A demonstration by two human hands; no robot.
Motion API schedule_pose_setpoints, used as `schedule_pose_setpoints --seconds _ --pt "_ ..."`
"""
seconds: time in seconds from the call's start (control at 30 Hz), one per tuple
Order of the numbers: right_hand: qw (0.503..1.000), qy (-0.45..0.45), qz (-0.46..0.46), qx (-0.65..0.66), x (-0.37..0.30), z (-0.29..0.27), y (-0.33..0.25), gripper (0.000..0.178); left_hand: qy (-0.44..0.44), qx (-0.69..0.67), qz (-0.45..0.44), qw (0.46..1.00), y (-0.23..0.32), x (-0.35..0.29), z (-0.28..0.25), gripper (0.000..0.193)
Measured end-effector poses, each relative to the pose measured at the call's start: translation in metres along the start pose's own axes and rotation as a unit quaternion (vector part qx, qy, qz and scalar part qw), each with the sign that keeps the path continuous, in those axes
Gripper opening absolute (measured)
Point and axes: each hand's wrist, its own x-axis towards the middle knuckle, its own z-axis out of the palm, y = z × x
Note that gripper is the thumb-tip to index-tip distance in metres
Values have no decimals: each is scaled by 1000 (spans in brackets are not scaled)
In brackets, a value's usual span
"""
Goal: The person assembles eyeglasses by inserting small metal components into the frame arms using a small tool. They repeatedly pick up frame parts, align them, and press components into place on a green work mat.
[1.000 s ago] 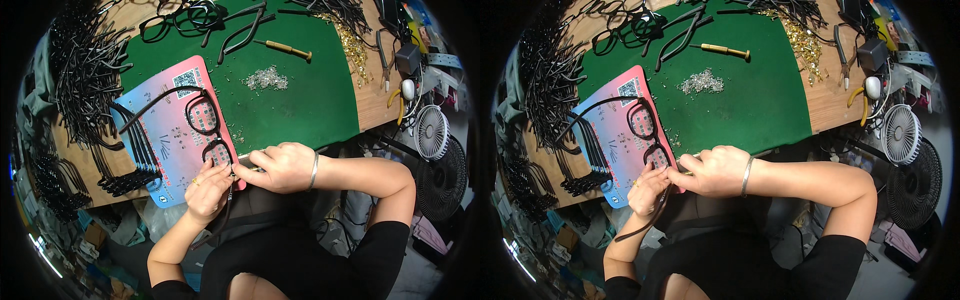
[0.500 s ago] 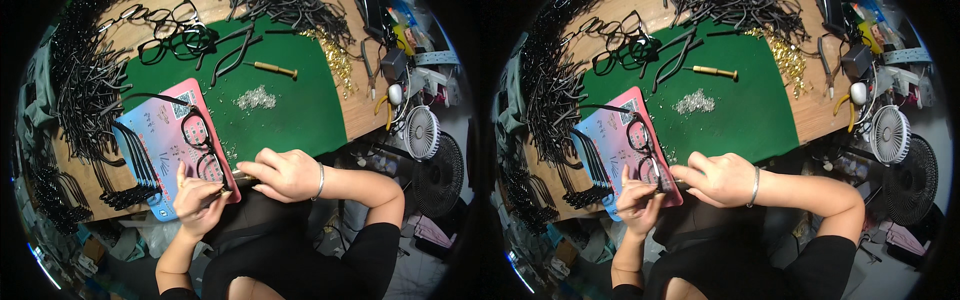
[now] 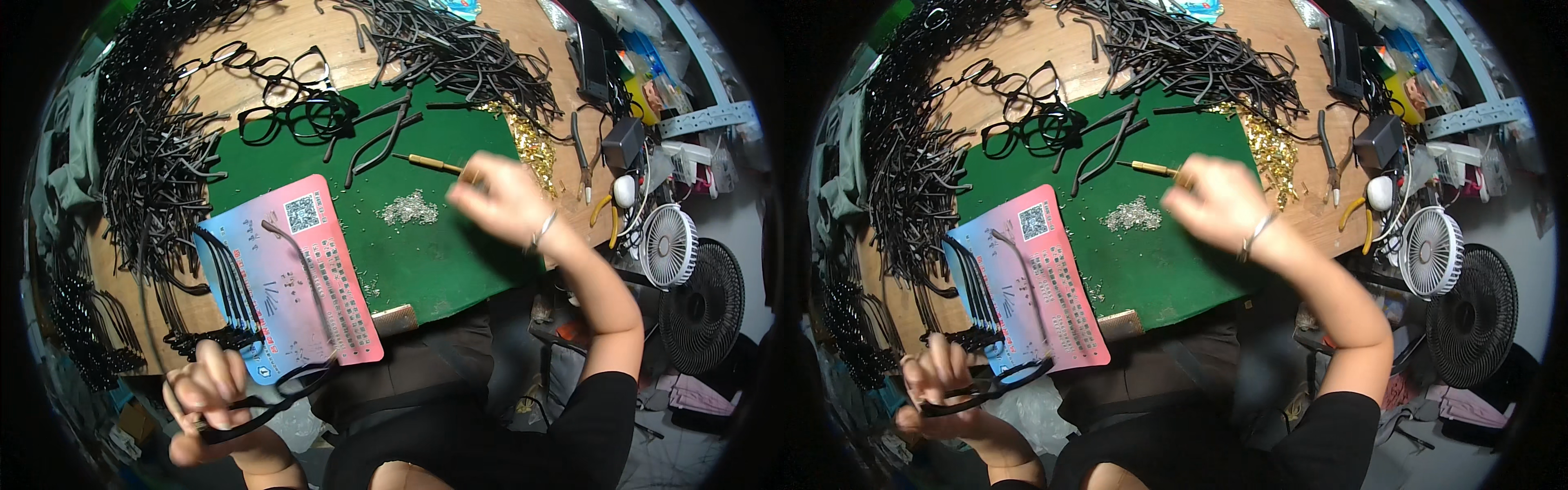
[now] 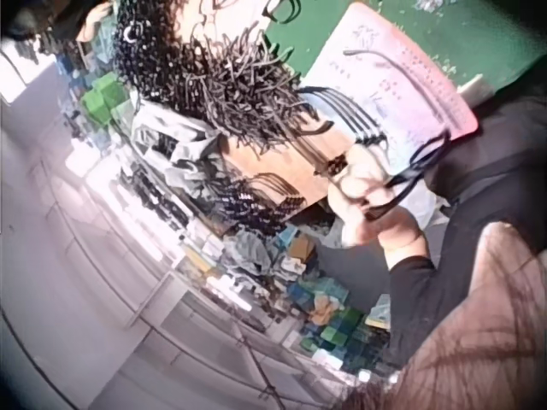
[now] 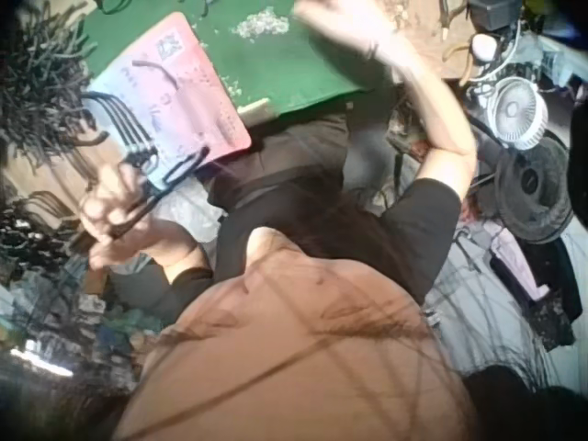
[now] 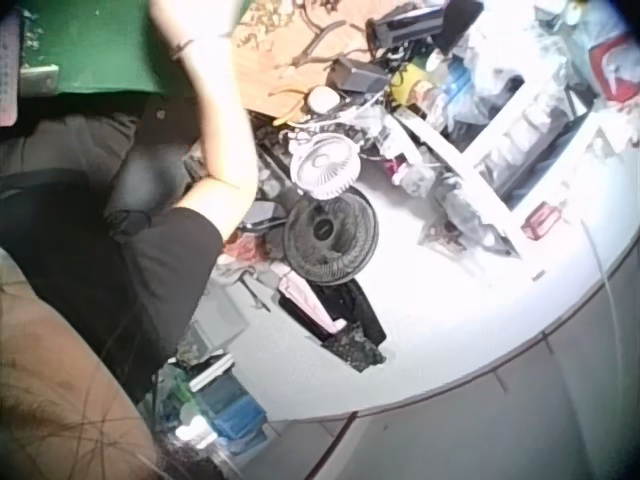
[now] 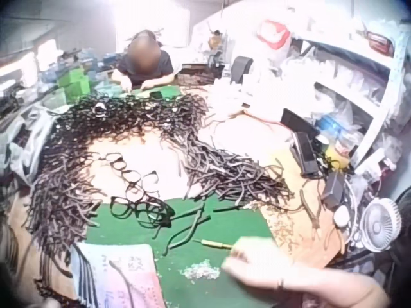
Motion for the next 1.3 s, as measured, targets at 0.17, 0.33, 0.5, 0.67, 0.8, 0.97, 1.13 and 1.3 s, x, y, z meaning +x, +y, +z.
schedule_pose_setpoints --seconds 0.17,0.33,0.5,0.67,0.8,0.97,1.13,1.3 --pt "936 153 34 -316 70 5 64 16 60 150 41 986 12 -26 4 59" --pt "938 228 18 -259 66 19 99 16 73 626 -78 773 48 -62 19 41" --pt "962 167 68 -204 76 8 114 18 13 650 -190 736 15 -59 3 29" --pt "989 96 99 -57 82 -5 132 20 17 605 -252 755 37 -43 -2 26" --pt "989 101 98 -54 73 -9 124 20 43 497 -306 811 53 -59 13 24" --pt "985 92 95 -109 72 -14 123 21 105 595 -226 764 39 -30 -19 22" --pt "974 174 50 -135 28 -27 91 17 -24 818 -29 574 -10 -37 -40 22" --pt "992 73 49 -88 -21 -13 15 10 -76 829 -71 549 -19 -42 -60 59"
